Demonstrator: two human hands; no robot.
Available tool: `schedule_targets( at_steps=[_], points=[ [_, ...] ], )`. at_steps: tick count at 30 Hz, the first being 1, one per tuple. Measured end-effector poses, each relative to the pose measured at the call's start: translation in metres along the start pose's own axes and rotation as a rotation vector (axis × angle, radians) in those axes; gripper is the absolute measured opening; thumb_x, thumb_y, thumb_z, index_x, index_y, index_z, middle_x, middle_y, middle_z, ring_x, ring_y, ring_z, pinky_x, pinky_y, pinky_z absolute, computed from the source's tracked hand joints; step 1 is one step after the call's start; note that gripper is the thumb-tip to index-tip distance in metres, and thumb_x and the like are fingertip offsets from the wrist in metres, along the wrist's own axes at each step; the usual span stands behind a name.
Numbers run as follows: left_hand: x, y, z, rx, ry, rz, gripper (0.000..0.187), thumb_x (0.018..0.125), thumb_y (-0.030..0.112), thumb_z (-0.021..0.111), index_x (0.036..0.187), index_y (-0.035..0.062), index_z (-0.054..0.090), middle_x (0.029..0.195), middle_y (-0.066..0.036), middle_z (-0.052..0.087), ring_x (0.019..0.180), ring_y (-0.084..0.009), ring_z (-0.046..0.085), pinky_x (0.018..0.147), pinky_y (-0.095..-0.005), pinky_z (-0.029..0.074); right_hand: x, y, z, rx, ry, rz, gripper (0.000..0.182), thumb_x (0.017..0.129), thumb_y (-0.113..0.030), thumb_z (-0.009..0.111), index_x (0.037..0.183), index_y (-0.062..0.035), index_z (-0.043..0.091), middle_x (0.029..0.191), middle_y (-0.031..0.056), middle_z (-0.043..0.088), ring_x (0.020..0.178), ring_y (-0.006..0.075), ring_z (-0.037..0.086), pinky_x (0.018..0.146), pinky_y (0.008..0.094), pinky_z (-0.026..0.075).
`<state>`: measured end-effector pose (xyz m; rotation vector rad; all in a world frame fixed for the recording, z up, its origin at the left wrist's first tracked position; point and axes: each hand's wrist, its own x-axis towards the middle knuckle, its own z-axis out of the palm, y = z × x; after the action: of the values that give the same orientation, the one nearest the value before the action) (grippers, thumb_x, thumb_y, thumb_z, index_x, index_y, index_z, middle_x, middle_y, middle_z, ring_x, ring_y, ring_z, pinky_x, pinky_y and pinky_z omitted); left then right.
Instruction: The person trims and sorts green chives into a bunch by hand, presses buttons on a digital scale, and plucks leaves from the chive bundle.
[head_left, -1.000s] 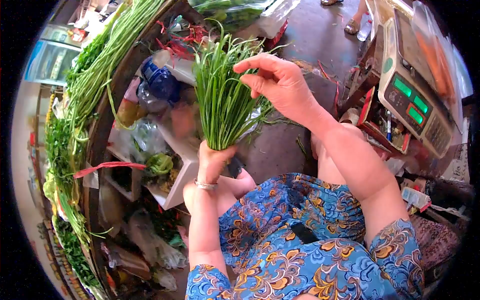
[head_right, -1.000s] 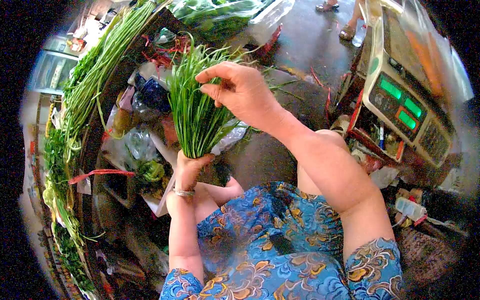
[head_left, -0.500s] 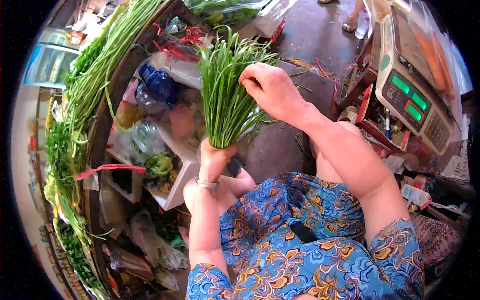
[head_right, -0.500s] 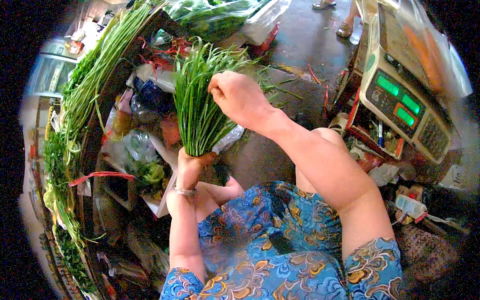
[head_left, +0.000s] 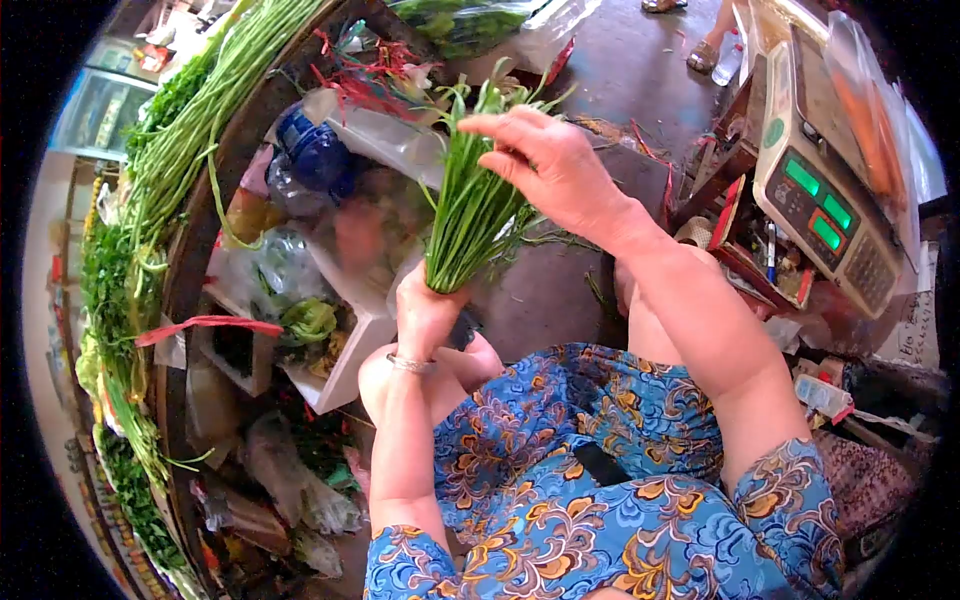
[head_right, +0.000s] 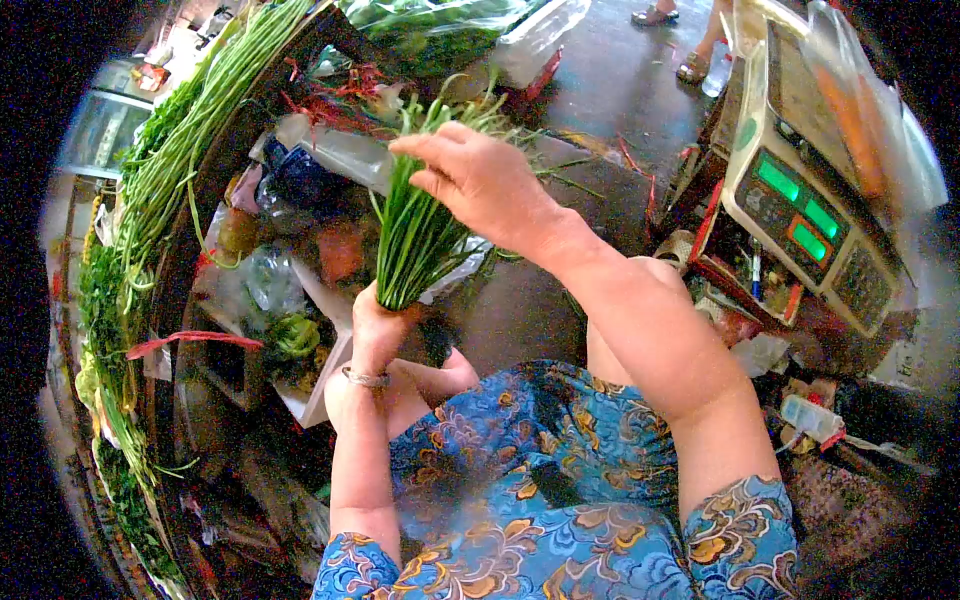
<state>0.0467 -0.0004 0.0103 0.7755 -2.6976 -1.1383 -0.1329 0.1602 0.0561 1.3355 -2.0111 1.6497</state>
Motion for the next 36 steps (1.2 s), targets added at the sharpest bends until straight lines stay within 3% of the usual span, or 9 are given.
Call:
schedule_targets(
  at_steps=[6,14,17,19,25,27,29,33,36],
  points=[
    [0.003,-0.007,0.006,0.114,0.001,0.067,0.028,0.072,0.002,0.071,0.100,0.0053,0.067,0.090,-0.010,0.071,0.081,-0.0165,0.066,0.073,-0.0312,0.051,-0.005,0.007,0.011,-0.168,-0.173,0.040,0.017,0.087,-0.019,0.062,0.103,-0.0133,0.064,0.088,0.0106,0.060,0.077,0.0334,0.063,0.064,0.0419,0.052],
    [0.003,0.003,0.004,0.167,0.018,0.043,0.031,0.069,0.002,0.070,0.100,0.0056,0.066,0.089,-0.012,0.071,0.081,-0.0212,0.067,0.073,-0.0328,0.051,-0.010,0.012,0.024,-0.203,-0.104,0.085,0.013,0.089,-0.019,0.056,0.087,-0.0065,0.060,0.086,0.0124,0.060,0.078,0.0349,0.063,0.066,0.0437,0.052],
    [0.002,0.001,0.004,0.159,0.027,0.017,0.030,0.069,0.003,0.067,0.099,0.0058,0.066,0.088,-0.015,0.069,0.081,-0.0268,0.068,0.073,-0.0350,0.052,-0.006,0.019,0.025,-0.169,-0.002,0.131,0.013,0.089,-0.018,0.056,0.088,-0.0052,0.059,0.087,0.0142,0.061,0.081,0.0359,0.063,0.068,0.0446,0.051],
    [-0.001,0.004,0.002,0.188,0.090,0.045,0.021,0.077,0.018,0.066,0.095,0.0090,0.065,0.087,-0.020,0.066,0.086,-0.0405,0.063,0.072,-0.0437,0.051,0.001,0.024,0.015,-0.047,0.086,0.194,0.014,0.088,-0.018,0.059,0.091,-0.0036,0.060,0.087,0.0177,0.063,0.084,0.0365,0.061,0.072,0.0427,0.050],
    [-0.007,0.008,-0.007,0.407,0.131,0.037,0.019,0.076,0.014,0.064,0.094,0.0106,0.061,0.082,-0.019,0.066,0.082,-0.0402,0.063,0.070,-0.0482,0.050,0.011,0.026,-0.021,0.063,0.401,0.323,0.006,0.089,-0.009,0.060,0.089,-0.0030,0.062,0.078,0.0104,0.061,0.064,0.0173,0.064,0.061,0.0303,0.050],
    [-0.007,0.010,-0.006,0.434,0.134,0.043,0.017,0.076,0.013,0.064,0.092,0.0105,0.059,0.080,-0.018,0.065,0.080,-0.0404,0.063,0.069,-0.0489,0.049,0.007,0.023,-0.020,0.010,0.260,0.277,0.005,0.088,-0.007,0.059,0.090,-0.0035,0.063,0.080,0.0116,0.062,0.071,0.0206,0.066,0.066,0.0318,0.052],
    [-0.006,0.008,-0.005,0.484,0.110,0.074,0.019,0.075,0.013,0.064,0.093,0.0111,0.058,0.079,-0.018,0.066,0.080,-0.0400,0.063,0.068,-0.0486,0.049,0.002,0.023,-0.009,-0.157,0.105,0.026,0.016,0.084,-0.005,0.058,0.097,-0.0079,0.066,0.087,0.0135,0.063,0.085,0.0311,0.064,0.075,0.0383,0.052],
    [-0.005,0.011,-0.002,0.570,0.070,0.072,0.022,0.075,0.012,0.065,0.095,0.0116,0.057,0.078,-0.016,0.066,0.079,-0.0391,0.063,0.067,-0.0483,0.049,-0.016,0.022,0.010,-0.240,-0.354,0.074,0.024,0.084,-0.008,0.056,0.104,-0.0128,0.067,0.091,0.0137,0.059,0.085,0.0348,0.062,0.074,0.0426,0.051],
    [-0.007,0.012,-0.001,0.586,0.074,0.087,0.022,0.074,0.010,0.065,0.094,0.0106,0.056,0.078,-0.015,0.066,0.078,-0.0381,0.064,0.066,-0.0476,0.049,-0.020,0.025,0.011,-0.253,-0.426,0.065,0.021,0.085,-0.010,0.056,0.102,-0.0117,0.067,0.090,0.0142,0.060,0.086,0.0348,0.062,0.074,0.0444,0.051]
  ],
)
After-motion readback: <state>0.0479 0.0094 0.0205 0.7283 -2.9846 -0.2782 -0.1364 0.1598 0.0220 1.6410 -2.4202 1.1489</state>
